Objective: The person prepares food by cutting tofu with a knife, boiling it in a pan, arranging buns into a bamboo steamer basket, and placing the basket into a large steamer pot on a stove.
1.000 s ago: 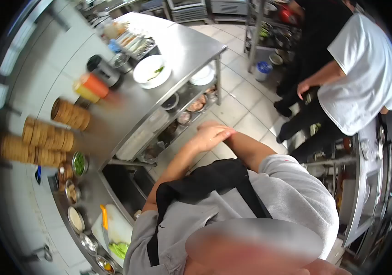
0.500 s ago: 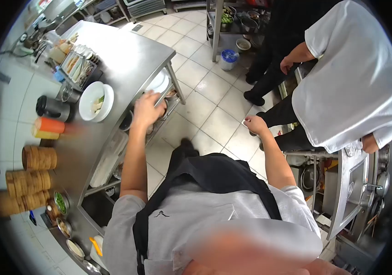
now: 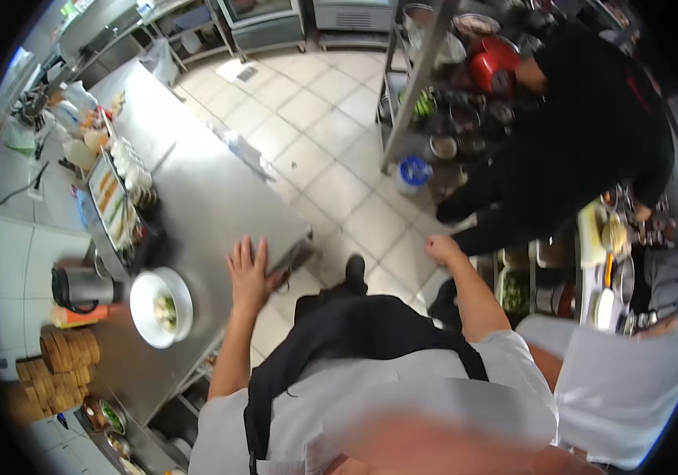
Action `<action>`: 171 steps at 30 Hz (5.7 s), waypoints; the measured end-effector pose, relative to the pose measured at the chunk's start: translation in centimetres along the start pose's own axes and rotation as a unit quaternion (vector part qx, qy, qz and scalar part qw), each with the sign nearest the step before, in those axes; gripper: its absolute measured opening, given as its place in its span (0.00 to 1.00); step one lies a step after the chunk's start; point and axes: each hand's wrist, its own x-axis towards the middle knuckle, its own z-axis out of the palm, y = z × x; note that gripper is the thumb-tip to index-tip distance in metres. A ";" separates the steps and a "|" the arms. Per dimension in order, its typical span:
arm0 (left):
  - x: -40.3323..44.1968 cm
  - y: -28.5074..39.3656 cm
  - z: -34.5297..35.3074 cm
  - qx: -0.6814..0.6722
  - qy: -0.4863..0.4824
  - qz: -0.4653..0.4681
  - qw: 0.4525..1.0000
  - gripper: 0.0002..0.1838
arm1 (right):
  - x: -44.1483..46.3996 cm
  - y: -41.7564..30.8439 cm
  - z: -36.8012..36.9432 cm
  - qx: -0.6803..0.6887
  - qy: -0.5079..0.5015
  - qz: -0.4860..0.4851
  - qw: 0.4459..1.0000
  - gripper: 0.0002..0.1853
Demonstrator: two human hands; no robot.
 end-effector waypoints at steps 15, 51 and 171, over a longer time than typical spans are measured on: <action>25.7 2.9 -5.0 -0.192 0.118 -0.071 0.972 0.16 | 23.9 -5.2 -14.7 -0.082 -0.244 0.054 0.965 0.19; 79.2 -32.7 5.5 -0.220 -0.187 -0.340 0.895 0.24 | 95.3 -64.2 -55.8 0.181 -0.167 -0.179 0.953 0.13; 192.8 -43.2 -30.3 -0.714 0.296 0.057 0.632 0.33 | 128.2 -113.3 -112.8 0.413 0.425 -0.486 0.642 0.33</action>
